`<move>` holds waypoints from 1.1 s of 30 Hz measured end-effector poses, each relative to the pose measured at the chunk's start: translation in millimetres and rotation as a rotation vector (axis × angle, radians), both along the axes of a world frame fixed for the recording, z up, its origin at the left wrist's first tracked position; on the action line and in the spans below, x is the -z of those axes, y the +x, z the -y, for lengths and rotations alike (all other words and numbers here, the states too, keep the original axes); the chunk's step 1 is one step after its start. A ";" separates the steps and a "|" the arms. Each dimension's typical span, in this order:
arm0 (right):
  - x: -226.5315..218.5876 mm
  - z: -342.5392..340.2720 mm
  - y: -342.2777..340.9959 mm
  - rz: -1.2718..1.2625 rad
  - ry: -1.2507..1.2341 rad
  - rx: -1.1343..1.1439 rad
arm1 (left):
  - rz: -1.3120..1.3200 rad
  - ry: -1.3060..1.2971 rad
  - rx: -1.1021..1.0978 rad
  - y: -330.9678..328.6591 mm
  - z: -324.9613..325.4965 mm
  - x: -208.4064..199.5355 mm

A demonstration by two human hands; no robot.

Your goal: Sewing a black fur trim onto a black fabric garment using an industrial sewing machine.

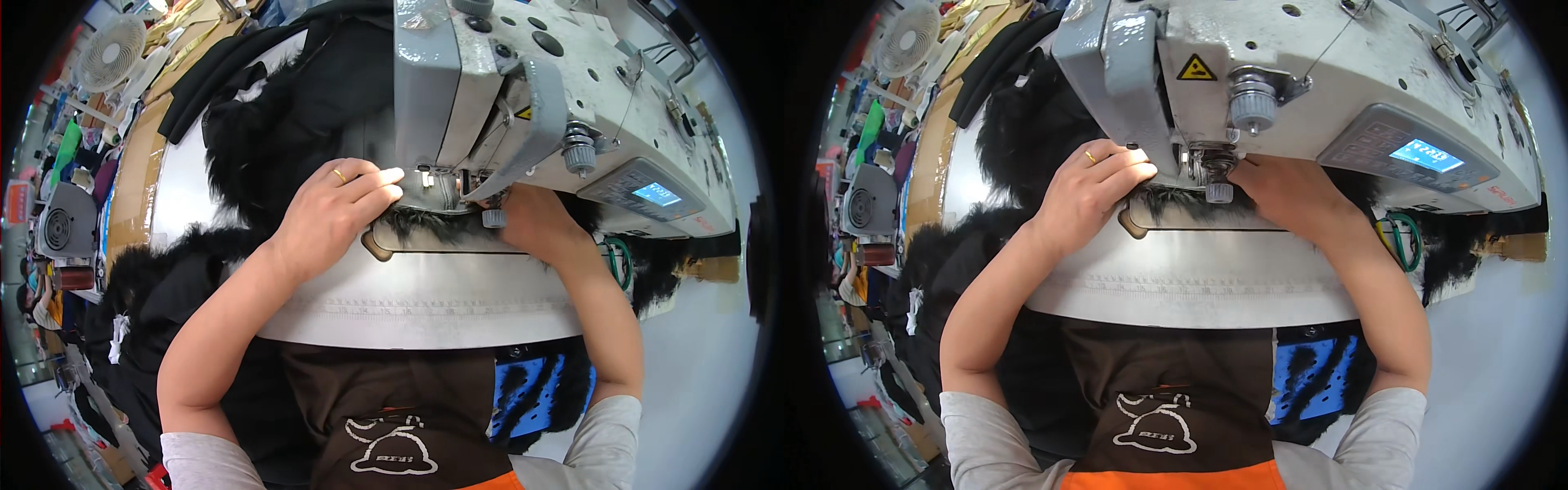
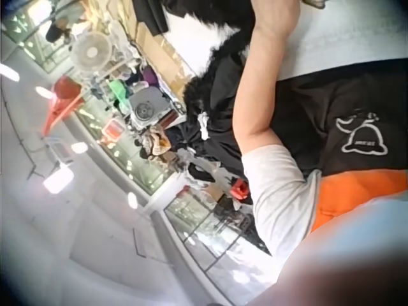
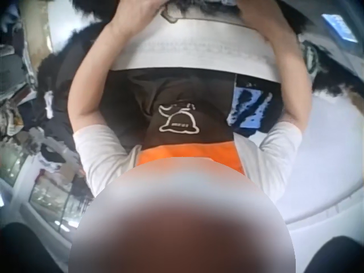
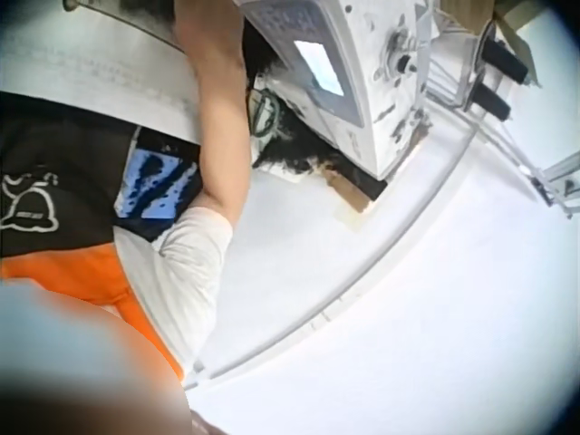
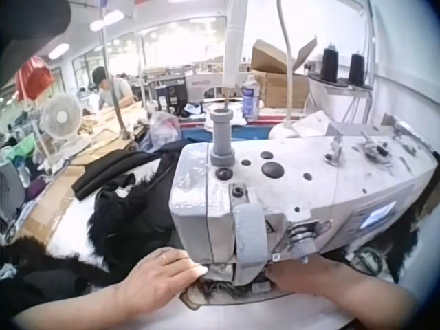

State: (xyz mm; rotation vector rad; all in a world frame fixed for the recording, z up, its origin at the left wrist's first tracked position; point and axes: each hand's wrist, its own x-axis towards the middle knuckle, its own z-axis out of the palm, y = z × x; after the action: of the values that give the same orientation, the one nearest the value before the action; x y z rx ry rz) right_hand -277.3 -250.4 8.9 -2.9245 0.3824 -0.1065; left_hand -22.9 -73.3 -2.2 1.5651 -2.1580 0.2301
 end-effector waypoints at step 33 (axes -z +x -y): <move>25.0 15.9 -51.1 0.220 0.001 0.424 | 0.134 0.082 0.011 -14.0 4.8 -3.2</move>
State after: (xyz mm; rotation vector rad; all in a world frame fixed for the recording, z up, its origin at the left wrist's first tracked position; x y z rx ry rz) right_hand -328.4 -266.3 -16.1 -2.7433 0.9522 -0.4794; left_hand -36.9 -78.1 1.1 1.6246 -2.3047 0.2529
